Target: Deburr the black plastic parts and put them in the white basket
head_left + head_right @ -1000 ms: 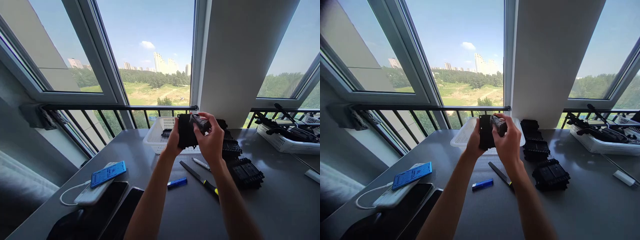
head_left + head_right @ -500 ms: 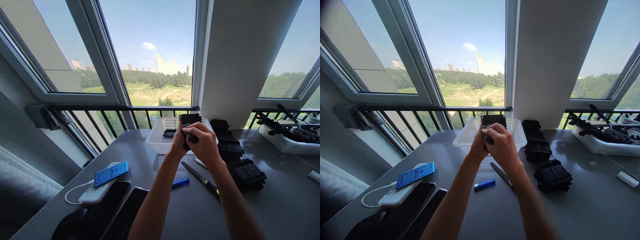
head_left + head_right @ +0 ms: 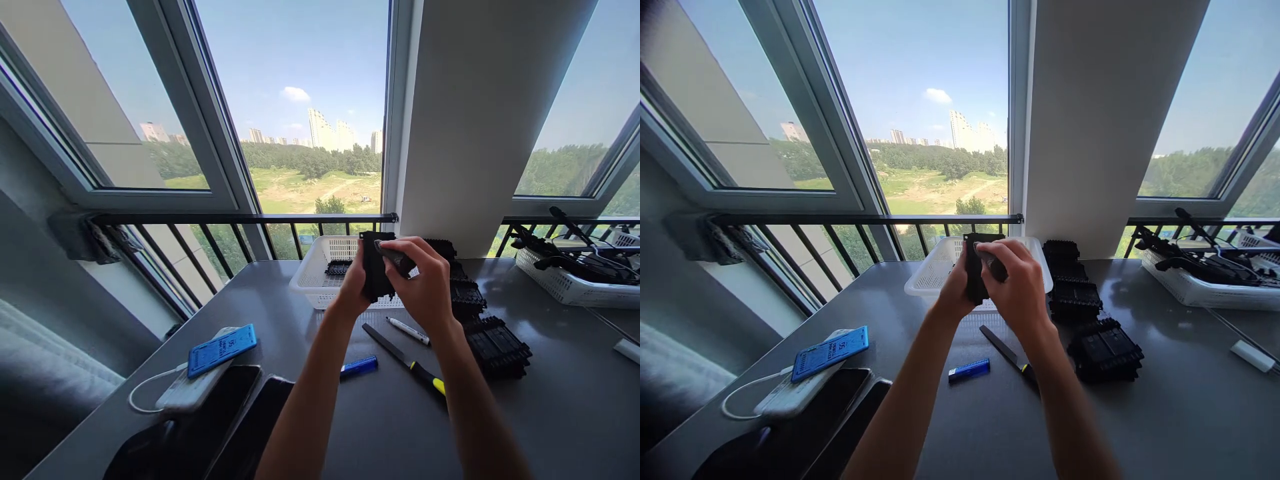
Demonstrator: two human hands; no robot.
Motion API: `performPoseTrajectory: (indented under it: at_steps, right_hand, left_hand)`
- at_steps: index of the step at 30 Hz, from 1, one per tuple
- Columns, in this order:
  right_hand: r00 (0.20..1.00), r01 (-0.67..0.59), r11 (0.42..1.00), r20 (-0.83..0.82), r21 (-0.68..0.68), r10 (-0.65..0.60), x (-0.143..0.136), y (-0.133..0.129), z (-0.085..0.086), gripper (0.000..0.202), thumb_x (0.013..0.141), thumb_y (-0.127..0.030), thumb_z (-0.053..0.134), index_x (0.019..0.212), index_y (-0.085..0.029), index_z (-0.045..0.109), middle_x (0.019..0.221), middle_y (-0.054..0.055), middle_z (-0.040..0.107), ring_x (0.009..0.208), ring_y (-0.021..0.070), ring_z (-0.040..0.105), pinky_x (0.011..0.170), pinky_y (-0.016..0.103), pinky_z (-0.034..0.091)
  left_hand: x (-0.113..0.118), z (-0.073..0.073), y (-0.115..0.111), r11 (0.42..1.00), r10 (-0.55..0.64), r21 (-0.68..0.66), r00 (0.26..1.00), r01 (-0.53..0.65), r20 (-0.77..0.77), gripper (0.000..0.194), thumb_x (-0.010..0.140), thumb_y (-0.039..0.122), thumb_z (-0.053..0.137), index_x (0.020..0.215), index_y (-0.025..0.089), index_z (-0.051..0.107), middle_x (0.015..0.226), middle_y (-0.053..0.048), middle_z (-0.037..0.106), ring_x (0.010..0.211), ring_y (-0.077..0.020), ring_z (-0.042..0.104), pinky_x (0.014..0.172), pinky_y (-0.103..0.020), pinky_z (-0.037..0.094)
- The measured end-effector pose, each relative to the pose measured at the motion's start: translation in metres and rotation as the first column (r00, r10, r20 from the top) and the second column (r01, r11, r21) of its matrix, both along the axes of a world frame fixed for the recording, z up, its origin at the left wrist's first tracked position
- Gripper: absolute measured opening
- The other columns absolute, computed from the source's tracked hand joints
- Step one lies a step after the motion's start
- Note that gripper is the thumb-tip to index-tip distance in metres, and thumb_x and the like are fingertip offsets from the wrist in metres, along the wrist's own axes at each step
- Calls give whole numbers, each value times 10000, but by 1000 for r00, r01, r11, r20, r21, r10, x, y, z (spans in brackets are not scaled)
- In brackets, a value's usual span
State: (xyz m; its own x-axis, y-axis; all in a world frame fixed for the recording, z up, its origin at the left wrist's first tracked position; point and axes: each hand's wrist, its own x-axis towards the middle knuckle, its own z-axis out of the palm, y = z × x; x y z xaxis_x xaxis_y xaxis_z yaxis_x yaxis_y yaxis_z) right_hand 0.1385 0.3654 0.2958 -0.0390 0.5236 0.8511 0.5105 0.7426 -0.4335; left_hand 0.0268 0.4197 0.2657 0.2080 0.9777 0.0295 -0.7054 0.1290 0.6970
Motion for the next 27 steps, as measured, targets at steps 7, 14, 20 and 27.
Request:
performPoseTrajectory:
  at_steps: [7, 14, 20, 27]
  right_hand:
    - [963, -106, 987, 236, -121, 132, -3, 15, -14, 344, 737, -41, 559, 973, -234, 721, 933, 33, 673, 867, 172, 626, 804, 287, 486]
    - [941, -225, 924, 178, -310, 289, -1, 1, -3, 266, 682, -78, 588, 861, -221, 724, 824, 7, 703, 783, 163, 638, 756, 286, 480]
    - [978, -197, 933, -120, -302, 168, -4, 3, -2, 207, 771, -204, 568, 932, -209, 698, 874, 20, 702, 812, 176, 640, 743, 302, 494]
    - [959, -198, 909, -266, -366, 102, 0, 23, -12, 206, 812, -330, 565, 914, -178, 658, 804, 31, 648, 709, 150, 598, 630, 272, 517]
  left_hand:
    - [4, -2, 5, 997, 65, -34, 997, -63, 48, 449, 833, 575, 534, 781, 147, 656, 663, -25, 666, 680, -151, 663, 665, -243, 550]
    - [-22, 4, 13, 998, 63, -7, 997, -63, 37, 594, 809, 706, 422, 822, 161, 657, 708, -46, 679, 664, -169, 665, 644, -289, 547]
    - [-21, 2, 12, 988, 129, 82, 992, -130, 11, 446, 800, 596, 562, 703, 169, 643, 602, 6, 623, 552, -110, 608, 593, -226, 519]
    - [-24, -1, 11, 963, 164, 223, 986, -153, -33, 317, 725, 406, 739, 896, 152, 660, 697, -8, 674, 616, -107, 651, 638, -197, 527]
